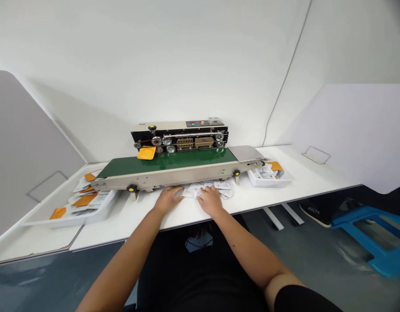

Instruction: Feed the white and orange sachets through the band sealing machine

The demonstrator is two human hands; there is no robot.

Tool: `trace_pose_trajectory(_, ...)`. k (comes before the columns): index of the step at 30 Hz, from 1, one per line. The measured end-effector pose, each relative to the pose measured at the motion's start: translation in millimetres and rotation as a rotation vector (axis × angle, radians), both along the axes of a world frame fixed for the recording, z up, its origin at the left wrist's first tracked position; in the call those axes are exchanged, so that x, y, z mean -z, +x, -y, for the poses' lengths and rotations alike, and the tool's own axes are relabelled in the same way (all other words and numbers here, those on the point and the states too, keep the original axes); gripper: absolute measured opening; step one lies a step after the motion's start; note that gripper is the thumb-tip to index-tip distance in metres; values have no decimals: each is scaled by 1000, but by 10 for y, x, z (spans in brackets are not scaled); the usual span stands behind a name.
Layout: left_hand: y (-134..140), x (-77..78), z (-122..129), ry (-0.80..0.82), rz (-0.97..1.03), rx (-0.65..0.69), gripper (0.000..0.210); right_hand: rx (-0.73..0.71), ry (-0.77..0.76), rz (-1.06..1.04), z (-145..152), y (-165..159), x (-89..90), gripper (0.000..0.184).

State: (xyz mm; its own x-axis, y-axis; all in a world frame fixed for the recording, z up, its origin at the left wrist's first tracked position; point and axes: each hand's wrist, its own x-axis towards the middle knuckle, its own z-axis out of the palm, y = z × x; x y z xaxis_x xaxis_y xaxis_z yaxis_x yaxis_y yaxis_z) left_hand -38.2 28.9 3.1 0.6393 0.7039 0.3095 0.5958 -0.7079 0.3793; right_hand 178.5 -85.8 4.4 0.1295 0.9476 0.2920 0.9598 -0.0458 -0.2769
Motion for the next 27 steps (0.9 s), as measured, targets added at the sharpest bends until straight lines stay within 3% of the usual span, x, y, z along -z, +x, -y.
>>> trace_pose_trajectory(5,18,11,100,-10,-59,90,60,44,5,-10,13,5,32,39)
trace_pose_trajectory(11,42,2,151,156,-77,241,36,81,-41,-15,29,-16,10,39)
trace_pose_trajectory(15,46,20,196,232,-90,279,38,98,-65,-4,23,-24,-9,40)
trace_pose_trajectory(20,31,41,198,135,-68,249,60,63,-76,-9,7,-23,17,42)
trace_pose_trajectory(24,40,52,198,142,-53,216,41,80,-54,-19,5,0,33,40)
trace_pose_trajectory(27,11,37,206,206,17,97,34,102,-45,-33,4,15,36,38)
